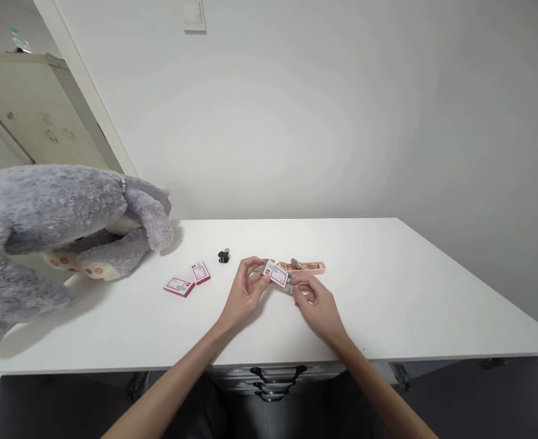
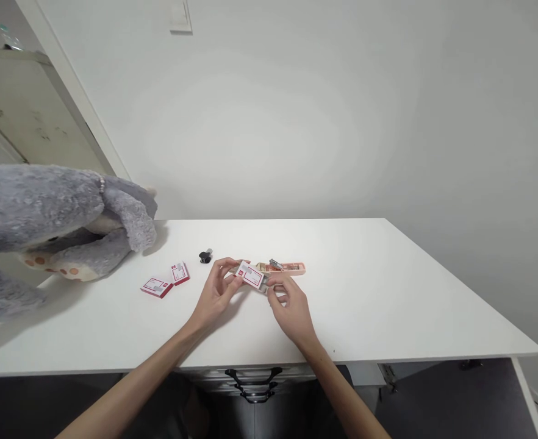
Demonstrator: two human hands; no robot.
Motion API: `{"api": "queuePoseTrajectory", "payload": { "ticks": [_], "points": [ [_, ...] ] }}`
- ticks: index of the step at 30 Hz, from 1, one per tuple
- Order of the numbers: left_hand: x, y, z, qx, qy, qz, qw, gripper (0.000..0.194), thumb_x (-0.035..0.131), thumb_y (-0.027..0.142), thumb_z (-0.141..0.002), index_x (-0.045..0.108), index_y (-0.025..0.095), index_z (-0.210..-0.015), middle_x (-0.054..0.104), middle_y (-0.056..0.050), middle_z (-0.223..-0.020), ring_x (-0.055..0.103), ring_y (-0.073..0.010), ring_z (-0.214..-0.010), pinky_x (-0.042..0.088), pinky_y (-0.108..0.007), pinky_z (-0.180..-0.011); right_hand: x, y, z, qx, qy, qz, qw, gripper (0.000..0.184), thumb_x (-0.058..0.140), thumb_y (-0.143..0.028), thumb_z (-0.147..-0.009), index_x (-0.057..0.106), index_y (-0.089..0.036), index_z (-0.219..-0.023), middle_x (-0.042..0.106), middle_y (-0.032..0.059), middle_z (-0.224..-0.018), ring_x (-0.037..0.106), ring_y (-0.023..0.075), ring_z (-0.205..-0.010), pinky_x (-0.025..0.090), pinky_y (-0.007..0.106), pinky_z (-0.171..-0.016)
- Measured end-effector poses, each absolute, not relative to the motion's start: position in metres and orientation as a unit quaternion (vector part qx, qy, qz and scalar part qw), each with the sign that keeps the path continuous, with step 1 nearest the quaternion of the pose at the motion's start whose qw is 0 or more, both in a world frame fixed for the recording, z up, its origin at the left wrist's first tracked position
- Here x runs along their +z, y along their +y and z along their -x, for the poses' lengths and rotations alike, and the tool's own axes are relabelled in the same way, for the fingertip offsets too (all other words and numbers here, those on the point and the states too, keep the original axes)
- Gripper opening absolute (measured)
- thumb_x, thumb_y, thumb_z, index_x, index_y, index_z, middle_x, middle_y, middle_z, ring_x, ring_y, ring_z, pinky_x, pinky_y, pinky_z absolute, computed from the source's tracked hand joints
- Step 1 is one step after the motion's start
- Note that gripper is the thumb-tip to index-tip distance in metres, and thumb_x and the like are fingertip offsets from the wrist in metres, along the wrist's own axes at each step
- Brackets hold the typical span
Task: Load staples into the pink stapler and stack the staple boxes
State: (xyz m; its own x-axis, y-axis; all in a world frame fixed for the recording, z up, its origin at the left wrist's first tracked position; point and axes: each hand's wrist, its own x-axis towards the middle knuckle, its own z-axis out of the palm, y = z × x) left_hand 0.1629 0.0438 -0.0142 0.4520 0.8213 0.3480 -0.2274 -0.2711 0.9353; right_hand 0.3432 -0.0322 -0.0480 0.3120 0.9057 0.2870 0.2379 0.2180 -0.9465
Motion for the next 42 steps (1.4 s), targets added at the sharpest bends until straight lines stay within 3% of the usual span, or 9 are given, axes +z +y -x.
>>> {"api": "queuePoseTrajectory", "payload": {
  "ticks": [7, 18, 38, 42],
  "points": [
    [-0.0145, 0.042, -0.1628, 0.452, 0.229, -0.645, 0.571, 0.041, 0.07, 0.045, -0.095, 0.048, 0.024, -0.123, 0.059, -0.012, -0.135, 0.065, -0.0243, -0.12, 0.052, -0.044, -0.106, -0.0453, -0.0346, -0.3433, 0.281, -0.517, 0.563, 0.581, 0.025, 0.067, -0.041, -0.092, 0.07, -0.023, -0.11, 0.072, 0.0112, -0.124, 0.073, 0.0246, -0.097, 0.061, 0.034, -0.073],
    [-0.0149, 0.042, -0.1628, 0.446, 0.224, -0.655, 0.566, 0.04, 0.069, 0.046, -0.096, 0.048, 0.026, -0.123, 0.059, -0.012, -0.137, 0.059, -0.0274, -0.131, 0.047, -0.049, -0.112, -0.0451, -0.0343, -0.3438, 0.25, -0.563, 0.575, 0.538, 0.019, 0.065, -0.037, -0.093, 0.075, -0.023, -0.1, 0.069, 0.01, -0.119, 0.071, 0.0225, -0.096, 0.06, 0.032, -0.07],
    [-0.0179, 0.0457, -0.1625, 0.451, 0.269, -0.67, 0.524, 0.037, 0.064, 0.048, -0.098, 0.05, 0.024, -0.123, 0.06, -0.01, -0.128, 0.059, -0.0236, -0.126, 0.046, -0.04, -0.109, -0.0478, -0.0349, -0.3465, 0.244, -0.556, 0.569, 0.554, 0.028, 0.06, -0.046, -0.099, 0.073, -0.022, -0.094, 0.069, 0.0103, -0.113, 0.067, 0.0236, -0.096, 0.059, 0.033, -0.069],
    [-0.0159, 0.0501, -0.1602, 0.504, 0.318, -0.621, 0.509, 0.04, 0.064, 0.051, -0.097, 0.048, 0.024, -0.122, 0.06, -0.008, -0.124, 0.062, -0.0208, -0.118, 0.049, -0.036, -0.104, -0.0471, -0.0366, -0.3476, 0.205, -0.547, 0.587, 0.56, 0.028, 0.057, -0.046, -0.101, 0.071, -0.023, -0.093, 0.07, 0.0096, -0.107, 0.066, 0.025, -0.097, 0.056, 0.038, -0.081]
  ]
}}
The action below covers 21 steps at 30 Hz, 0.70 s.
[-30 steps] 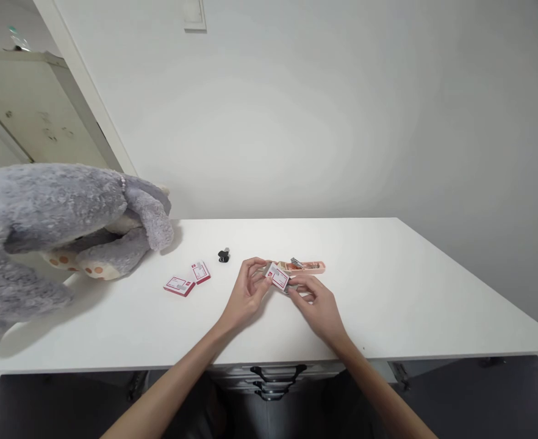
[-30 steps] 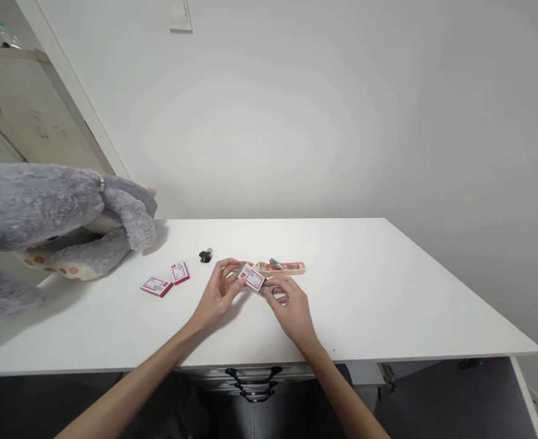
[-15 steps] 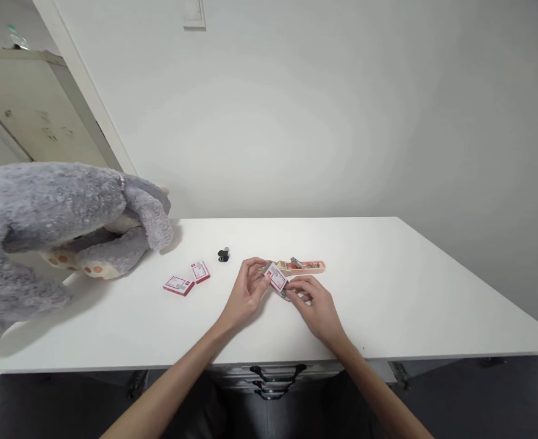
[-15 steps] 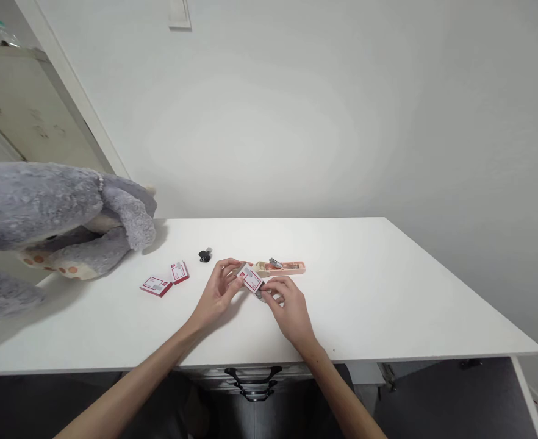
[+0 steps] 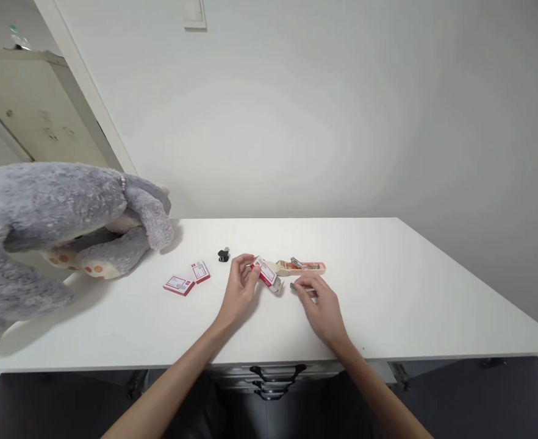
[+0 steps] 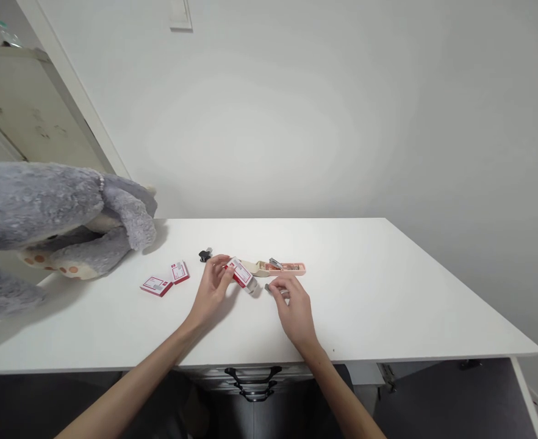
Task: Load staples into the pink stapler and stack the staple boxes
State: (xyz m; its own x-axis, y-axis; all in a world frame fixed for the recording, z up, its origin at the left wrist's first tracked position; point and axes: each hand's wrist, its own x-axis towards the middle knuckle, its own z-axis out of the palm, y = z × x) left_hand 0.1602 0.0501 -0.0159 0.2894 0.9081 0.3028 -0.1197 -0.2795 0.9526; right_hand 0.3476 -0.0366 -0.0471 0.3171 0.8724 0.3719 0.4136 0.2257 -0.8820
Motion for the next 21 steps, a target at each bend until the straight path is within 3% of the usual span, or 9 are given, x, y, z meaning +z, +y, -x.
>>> {"api": "queuePoseTrajectory", "payload": {
  "ticks": [8, 11, 14, 17, 21],
  "points": [
    [-0.01, 0.05, -0.155, 0.51, 0.322, -0.577, 0.551, 0.051, 0.072, 0.053, -0.09, 0.047, 0.026, -0.125, 0.065, -0.007, -0.123, 0.066, -0.0208, -0.115, 0.049, -0.036, -0.104, -0.054, -0.034, -0.344, 0.184, -0.611, 0.582, 0.504, 0.026, 0.061, -0.048, -0.098, 0.073, -0.026, -0.09, 0.069, 0.0094, -0.111, 0.063, 0.0301, -0.11, 0.048, 0.047, -0.102],
    [-0.01, 0.049, -0.156, 0.499, 0.307, -0.583, 0.563, 0.051, 0.075, 0.051, -0.088, 0.048, 0.026, -0.123, 0.064, -0.007, -0.125, 0.066, -0.0214, -0.116, 0.051, -0.036, -0.102, -0.046, -0.038, -0.343, 0.197, -0.579, 0.584, 0.534, 0.035, 0.047, -0.05, -0.105, 0.071, -0.025, -0.098, 0.07, 0.0091, -0.111, 0.063, 0.0289, -0.11, 0.047, 0.043, -0.1],
    [-0.012, 0.049, -0.157, 0.483, 0.284, -0.593, 0.578, 0.05, 0.077, 0.048, -0.087, 0.049, 0.026, -0.122, 0.062, -0.007, -0.123, 0.066, -0.021, -0.115, 0.052, -0.036, -0.101, -0.039, -0.041, -0.344, 0.232, -0.538, 0.6, 0.545, 0.048, 0.033, -0.053, -0.108, 0.069, -0.024, -0.094, 0.072, 0.0075, -0.101, 0.064, 0.0273, -0.1, 0.048, 0.038, -0.092],
    [-0.015, 0.049, -0.158, 0.466, 0.259, -0.611, 0.586, 0.05, 0.077, 0.046, -0.088, 0.05, 0.025, -0.124, 0.061, -0.008, -0.123, 0.064, -0.0209, -0.115, 0.052, -0.037, -0.102, -0.037, -0.042, -0.345, 0.273, -0.542, 0.595, 0.527, 0.047, 0.041, -0.058, -0.105, 0.067, -0.023, -0.089, 0.071, 0.0055, -0.09, 0.063, 0.0259, -0.088, 0.047, 0.035, -0.081],
    [-0.016, 0.049, -0.159, 0.456, 0.233, -0.635, 0.579, 0.047, 0.076, 0.043, -0.09, 0.054, 0.024, -0.127, 0.06, -0.01, -0.126, 0.063, -0.0224, -0.117, 0.053, -0.038, -0.102, -0.039, -0.041, -0.346, 0.3, -0.542, 0.585, 0.523, 0.048, 0.045, -0.063, -0.102, 0.068, -0.022, -0.092, 0.073, 0.0047, -0.091, 0.061, 0.025, -0.086, 0.046, 0.033, -0.078]
  ]
}}
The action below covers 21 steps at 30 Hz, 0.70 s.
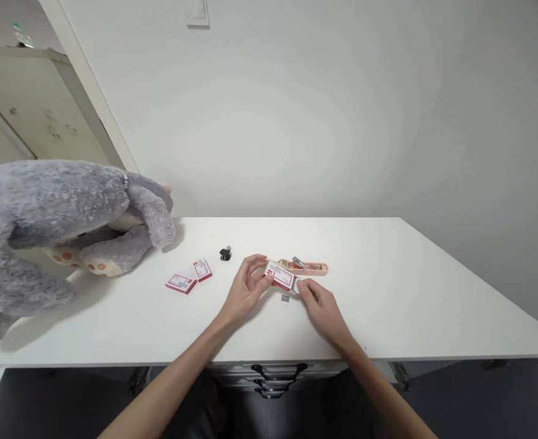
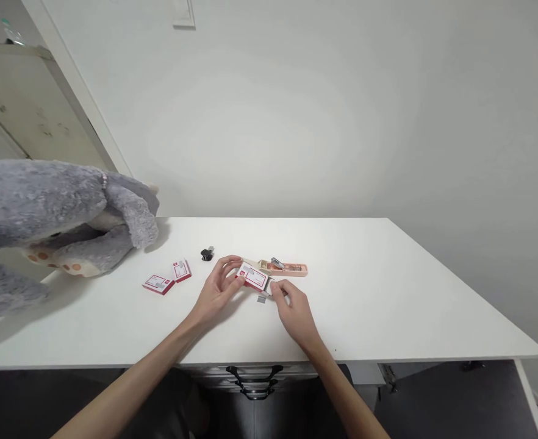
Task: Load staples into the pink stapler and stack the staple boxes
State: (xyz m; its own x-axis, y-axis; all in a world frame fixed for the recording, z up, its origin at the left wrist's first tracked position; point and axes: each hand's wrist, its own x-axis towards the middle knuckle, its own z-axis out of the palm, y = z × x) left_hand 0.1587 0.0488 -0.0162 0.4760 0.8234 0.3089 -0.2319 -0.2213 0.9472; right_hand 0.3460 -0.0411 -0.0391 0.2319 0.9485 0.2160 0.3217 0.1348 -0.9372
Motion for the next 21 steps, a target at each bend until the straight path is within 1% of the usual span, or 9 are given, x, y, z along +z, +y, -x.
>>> {"api": "queuePoseTrajectory", "payload": {
  "ticks": [3, 5, 11, 15, 18, 21],
  "points": [
    [-0.013, 0.047, -0.159, 0.437, 0.217, -0.645, 0.588, 0.043, 0.075, 0.042, -0.091, 0.059, 0.023, -0.127, 0.059, -0.011, -0.133, 0.064, -0.0243, -0.117, 0.055, -0.038, -0.099, -0.039, -0.041, -0.346, 0.304, -0.532, 0.584, 0.532, 0.048, 0.048, -0.064, -0.101, 0.066, -0.022, -0.089, 0.072, 0.0045, -0.089, 0.062, 0.0244, -0.085, 0.046, 0.033, -0.078],
    [-0.01, 0.045, -0.158, 0.414, 0.214, -0.648, 0.603, 0.042, 0.074, 0.041, -0.092, 0.061, 0.023, -0.127, 0.06, -0.012, -0.134, 0.067, -0.0244, -0.112, 0.057, -0.037, -0.094, -0.038, -0.041, -0.346, 0.311, -0.526, 0.575, 0.544, 0.047, 0.048, -0.064, -0.101, 0.063, -0.022, -0.085, 0.07, 0.004, -0.086, 0.062, 0.0238, -0.084, 0.047, 0.033, -0.078],
    [-0.011, 0.043, -0.156, 0.361, 0.202, -0.65, 0.637, 0.044, 0.074, 0.038, -0.093, 0.06, 0.02, -0.131, 0.072, -0.01, -0.117, 0.072, -0.0189, -0.091, 0.057, -0.034, -0.089, -0.036, -0.047, -0.345, 0.358, -0.538, 0.535, 0.544, 0.049, 0.049, -0.064, -0.101, 0.053, -0.024, -0.073, 0.06, -0.0001, -0.072, 0.058, 0.0195, -0.074, 0.044, 0.03, -0.073],
    [-0.014, 0.04, -0.154, 0.345, 0.204, -0.654, 0.641, 0.048, 0.075, 0.042, -0.091, 0.06, 0.018, -0.131, 0.073, -0.011, -0.116, 0.073, -0.0192, -0.086, 0.058, -0.034, -0.086, -0.035, -0.052, -0.343, 0.386, -0.537, 0.523, 0.538, 0.05, 0.05, -0.066, -0.1, 0.051, -0.024, -0.073, 0.056, -0.0018, -0.067, 0.053, 0.0179, -0.069, 0.042, 0.029, -0.069],
    [-0.008, 0.037, -0.14, 0.352, 0.249, -0.666, 0.609, 0.05, 0.074, 0.045, -0.091, 0.061, 0.018, -0.132, 0.074, -0.011, -0.117, 0.072, -0.0195, -0.087, 0.058, -0.034, -0.087, -0.033, -0.055, -0.34, 0.376, -0.558, 0.513, 0.532, 0.054, 0.041, -0.065, -0.104, 0.053, -0.024, -0.072, 0.056, -0.0007, -0.068, 0.054, 0.0187, -0.07, 0.043, 0.03, -0.071],
    [0.004, 0.033, -0.106, 0.379, 0.344, -0.679, 0.527, 0.055, 0.069, 0.052, -0.092, 0.062, 0.019, -0.137, 0.075, -0.011, -0.117, 0.072, -0.0216, -0.092, 0.057, -0.035, -0.091, -0.03, -0.057, -0.337, 0.374, -0.562, 0.515, 0.528, 0.057, 0.03, -0.064, -0.107, 0.055, -0.024, -0.074, 0.056, 0.0003, -0.069, 0.055, 0.0198, -0.072, 0.044, 0.031, -0.075]
  ]
}}
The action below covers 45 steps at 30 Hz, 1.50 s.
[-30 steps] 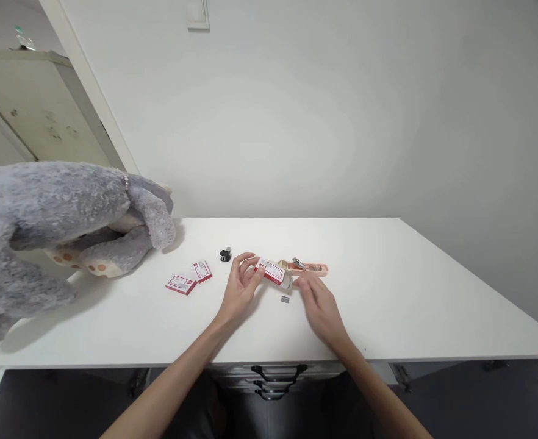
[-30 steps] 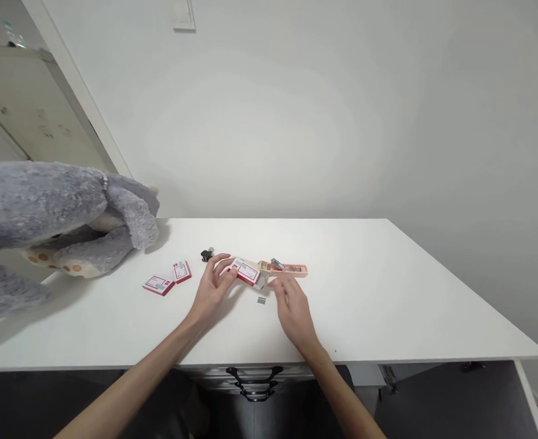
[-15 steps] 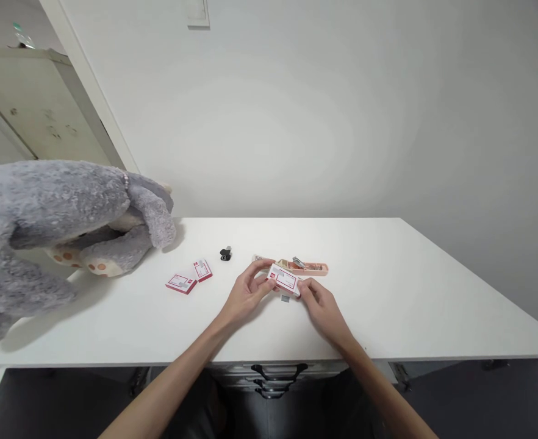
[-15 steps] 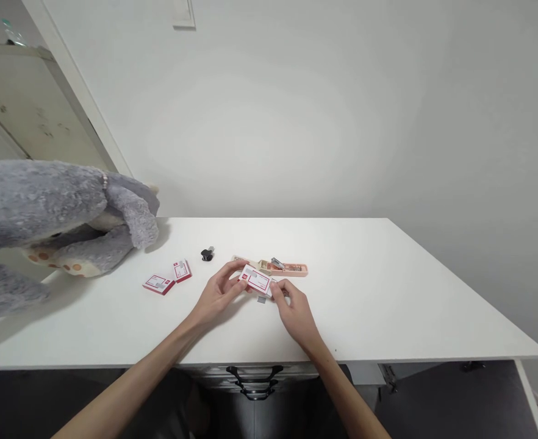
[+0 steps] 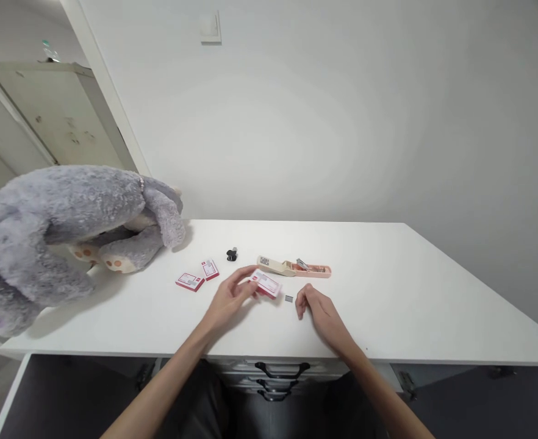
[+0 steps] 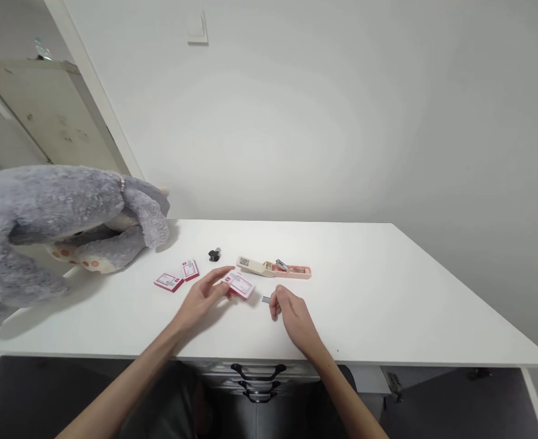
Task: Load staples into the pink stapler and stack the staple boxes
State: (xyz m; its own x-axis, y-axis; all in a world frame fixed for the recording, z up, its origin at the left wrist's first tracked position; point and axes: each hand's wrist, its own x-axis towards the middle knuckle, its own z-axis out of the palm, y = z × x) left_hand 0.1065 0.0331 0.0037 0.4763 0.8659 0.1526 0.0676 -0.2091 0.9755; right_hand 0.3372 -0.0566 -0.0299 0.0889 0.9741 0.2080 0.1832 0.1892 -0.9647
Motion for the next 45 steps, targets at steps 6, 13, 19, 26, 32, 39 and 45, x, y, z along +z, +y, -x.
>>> {"api": "queuePoseTrajectory", "payload": {
  "ticks": [6, 13, 19, 26, 32, 39, 45],
  "points": [
    [0.009, 0.032, -0.004, 0.484, 0.544, -0.596, 0.337, 0.069, 0.066, 0.064, -0.088, 0.064, 0.019, -0.139, 0.073, -0.012, -0.129, 0.068, -0.0293, -0.118, 0.052, -0.039, -0.106, -0.029, -0.06, -0.332, 0.352, -0.566, 0.564, 0.487, 0.051, 0.043, -0.062, -0.105, 0.05, -0.024, -0.071, 0.056, -0.0016, -0.067, 0.053, 0.0181, -0.067, 0.04, 0.03, -0.069],
    [-0.002, 0.044, 0.056, 0.398, 0.666, -0.583, 0.241, 0.07, 0.058, 0.063, -0.088, 0.063, 0.018, -0.14, 0.067, -0.015, -0.141, 0.064, -0.0341, -0.128, 0.049, -0.045, -0.111, -0.031, -0.06, -0.332, 0.328, -0.579, 0.568, 0.484, 0.042, 0.046, -0.055, -0.105, 0.054, -0.024, -0.076, 0.062, -0.0003, -0.073, 0.058, 0.0191, -0.071, 0.044, 0.031, -0.07],
    [-0.02, 0.057, 0.056, 0.354, 0.656, -0.644, 0.173, 0.071, 0.042, 0.053, -0.098, 0.043, 0.012, -0.155, 0.048, -0.017, -0.16, 0.048, -0.0331, -0.147, 0.035, -0.051, -0.124, -0.049, -0.053, -0.335, 0.177, -0.601, 0.599, 0.499, 0.018, 0.057, -0.037, -0.097, 0.065, -0.024, -0.106, 0.067, 0.0096, -0.11, 0.062, 0.0281, -0.104, 0.052, 0.042, -0.089],
    [-0.032, 0.059, 0.032, 0.346, 0.596, -0.722, 0.064, 0.066, 0.037, 0.047, -0.103, 0.035, 0.008, -0.156, 0.038, -0.024, -0.164, 0.026, -0.0389, -0.158, 0.016, -0.064, -0.129, -0.062, -0.049, -0.335, 0.132, -0.628, 0.621, 0.45, 0.016, 0.062, -0.036, -0.097, 0.073, -0.026, -0.103, 0.064, 0.0125, -0.116, 0.059, 0.0337, -0.115, 0.053, 0.05, -0.094],
    [-0.012, 0.04, -0.039, 0.384, 0.412, -0.825, -0.044, 0.04, 0.049, 0.033, -0.103, 0.047, 0.02, -0.142, 0.037, -0.018, -0.164, 0.023, -0.0339, -0.159, 0.028, -0.061, -0.126, -0.055, -0.048, -0.338, 0.176, -0.617, 0.598, 0.48, 0.018, 0.06, -0.039, -0.099, 0.071, -0.026, -0.099, 0.072, 0.0081, -0.107, 0.066, 0.0289, -0.106, 0.052, 0.045, -0.095],
    [-0.018, 0.065, -0.128, 0.379, 0.38, -0.842, 0.061, 0.042, 0.047, 0.039, -0.105, 0.047, 0.019, -0.142, 0.045, -0.02, -0.151, 0.042, -0.0327, -0.145, 0.038, -0.054, -0.118, -0.04, -0.053, -0.335, 0.243, -0.542, 0.608, 0.526, 0.031, 0.061, -0.05, -0.097, 0.071, -0.022, -0.103, 0.078, 0.0084, -0.101, 0.069, 0.0249, -0.089, 0.054, 0.038, -0.082],
    [-0.018, 0.098, -0.151, 0.355, 0.445, -0.762, 0.309, 0.049, 0.039, 0.054, -0.105, 0.051, 0.019, -0.137, 0.065, -0.006, -0.093, 0.061, -0.0209, -0.082, 0.048, -0.035, -0.08, -0.035, -0.054, -0.334, 0.264, -0.529, 0.594, 0.545, 0.035, 0.06, -0.053, -0.097, 0.07, -0.021, -0.105, 0.077, 0.0102, -0.105, 0.071, 0.0255, -0.095, 0.055, 0.036, -0.084]
  ]
}}
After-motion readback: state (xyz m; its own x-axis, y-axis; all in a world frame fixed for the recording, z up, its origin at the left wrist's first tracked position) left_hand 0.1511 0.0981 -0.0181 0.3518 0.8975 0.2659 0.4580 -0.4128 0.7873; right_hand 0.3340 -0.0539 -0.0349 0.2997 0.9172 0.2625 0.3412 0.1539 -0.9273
